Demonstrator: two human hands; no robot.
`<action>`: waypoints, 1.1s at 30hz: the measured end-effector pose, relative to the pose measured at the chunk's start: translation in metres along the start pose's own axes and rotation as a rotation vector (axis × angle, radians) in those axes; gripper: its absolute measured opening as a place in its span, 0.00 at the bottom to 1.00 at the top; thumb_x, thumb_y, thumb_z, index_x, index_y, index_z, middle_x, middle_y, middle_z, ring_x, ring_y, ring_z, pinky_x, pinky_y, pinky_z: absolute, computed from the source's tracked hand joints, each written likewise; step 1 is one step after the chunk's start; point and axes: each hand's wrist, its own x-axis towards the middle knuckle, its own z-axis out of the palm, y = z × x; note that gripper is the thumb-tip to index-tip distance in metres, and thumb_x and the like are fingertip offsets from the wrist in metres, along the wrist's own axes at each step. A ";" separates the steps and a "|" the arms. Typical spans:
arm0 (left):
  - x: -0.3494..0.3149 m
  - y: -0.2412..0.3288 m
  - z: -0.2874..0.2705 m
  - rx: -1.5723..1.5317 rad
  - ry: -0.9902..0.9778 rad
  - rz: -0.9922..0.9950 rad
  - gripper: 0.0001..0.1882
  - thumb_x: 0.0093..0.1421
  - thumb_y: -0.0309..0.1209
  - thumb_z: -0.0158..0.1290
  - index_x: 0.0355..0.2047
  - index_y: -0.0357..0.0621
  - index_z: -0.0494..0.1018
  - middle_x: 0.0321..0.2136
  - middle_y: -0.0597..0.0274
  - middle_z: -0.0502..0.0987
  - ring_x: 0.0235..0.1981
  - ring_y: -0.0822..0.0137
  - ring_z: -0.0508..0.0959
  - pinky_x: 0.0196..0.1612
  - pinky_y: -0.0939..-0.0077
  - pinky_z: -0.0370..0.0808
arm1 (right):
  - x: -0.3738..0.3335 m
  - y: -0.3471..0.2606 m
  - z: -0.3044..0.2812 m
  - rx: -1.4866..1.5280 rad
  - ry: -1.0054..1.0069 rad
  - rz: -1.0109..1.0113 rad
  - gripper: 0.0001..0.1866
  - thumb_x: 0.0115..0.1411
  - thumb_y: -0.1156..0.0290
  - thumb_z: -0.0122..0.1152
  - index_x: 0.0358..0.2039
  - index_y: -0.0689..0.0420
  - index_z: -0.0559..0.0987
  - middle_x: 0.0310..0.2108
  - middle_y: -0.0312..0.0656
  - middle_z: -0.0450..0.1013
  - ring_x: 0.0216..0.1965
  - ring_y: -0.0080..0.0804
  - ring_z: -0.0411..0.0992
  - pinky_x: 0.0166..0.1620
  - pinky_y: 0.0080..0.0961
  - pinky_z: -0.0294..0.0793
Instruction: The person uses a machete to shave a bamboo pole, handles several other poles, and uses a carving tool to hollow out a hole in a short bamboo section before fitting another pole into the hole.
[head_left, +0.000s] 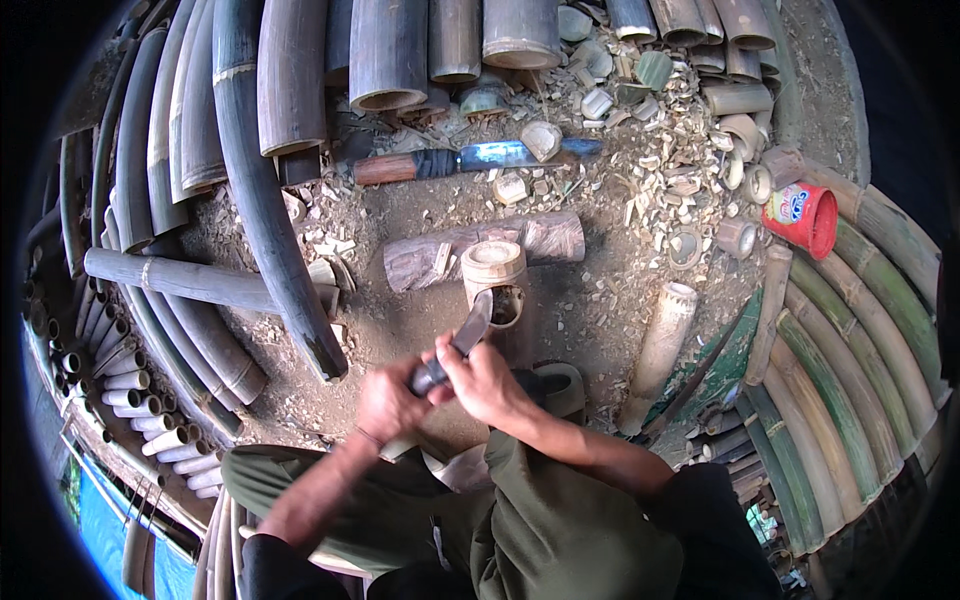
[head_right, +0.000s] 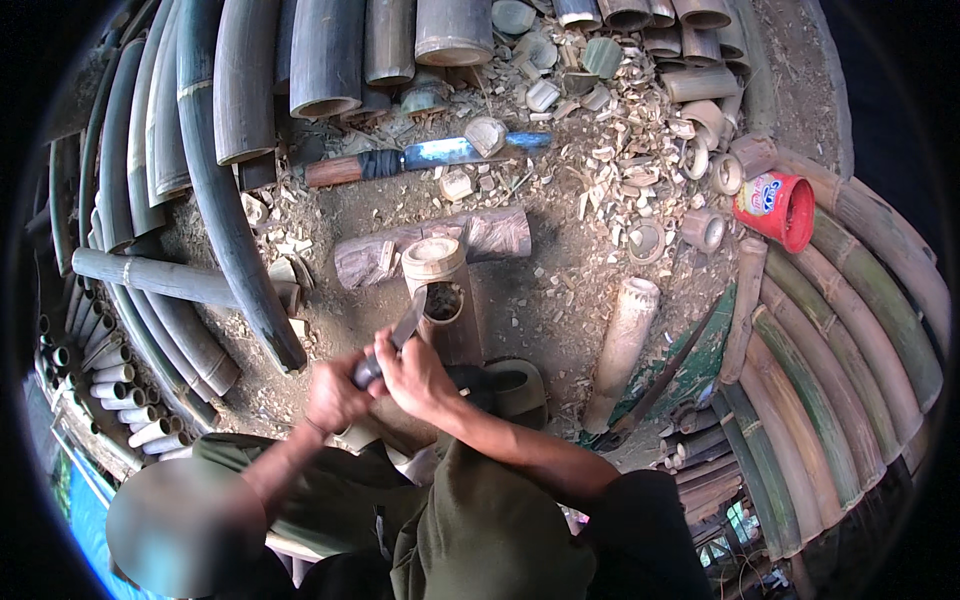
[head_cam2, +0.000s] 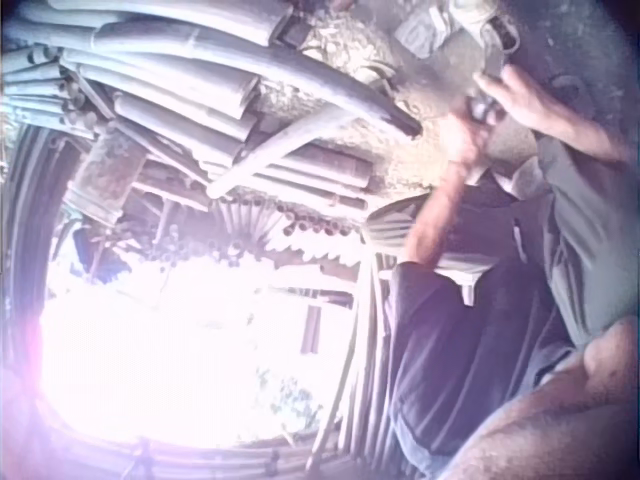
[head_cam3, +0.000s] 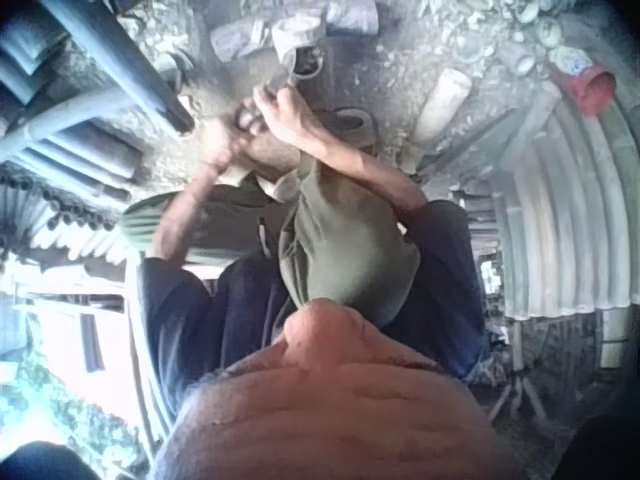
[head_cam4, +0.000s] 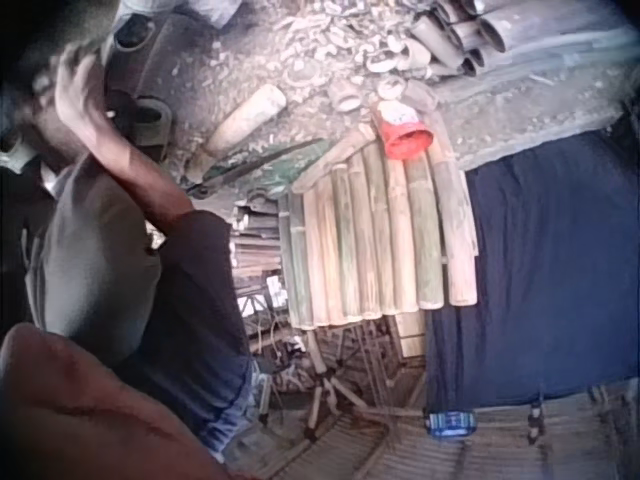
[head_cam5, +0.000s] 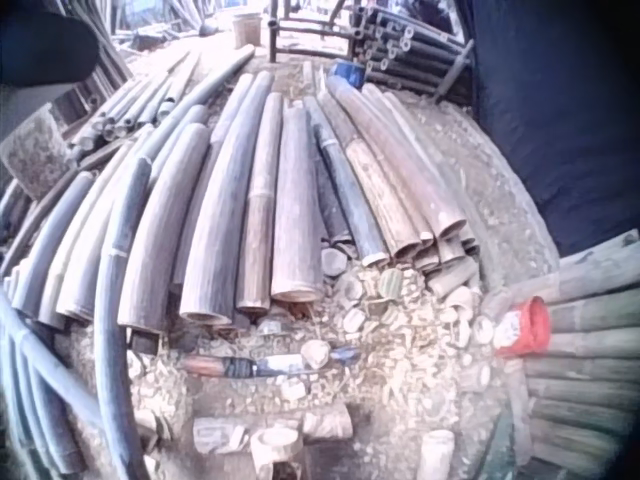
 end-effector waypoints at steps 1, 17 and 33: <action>0.016 0.021 -0.029 0.206 0.012 0.093 0.16 0.50 0.42 0.63 0.36 0.48 0.77 0.24 0.51 0.80 0.27 0.51 0.82 0.30 0.59 0.79 | 0.007 0.006 -0.004 0.334 -0.052 -0.061 0.19 0.69 0.61 0.49 0.52 0.62 0.65 0.46 0.50 0.74 0.31 0.40 0.79 0.35 0.33 0.84; 0.105 0.211 -0.121 1.131 -0.502 0.422 0.05 0.52 0.35 0.58 0.23 0.53 0.81 0.24 0.62 0.82 0.31 0.60 0.83 0.34 0.64 0.78 | -0.007 -0.007 -0.033 1.416 -0.466 0.008 0.20 0.70 0.55 0.44 0.53 0.55 0.71 0.36 0.36 0.76 0.34 0.38 0.78 0.40 0.37 0.78; -0.019 0.117 0.087 -0.846 -0.187 0.256 0.43 0.52 0.30 0.62 0.64 0.36 0.53 0.53 0.44 0.67 0.56 0.50 0.69 0.60 0.62 0.66 | -0.099 -0.021 -0.088 -0.565 0.123 -0.423 0.28 0.63 0.56 0.59 0.55 0.63 0.68 0.48 0.54 0.69 0.48 0.44 0.70 0.52 0.36 0.70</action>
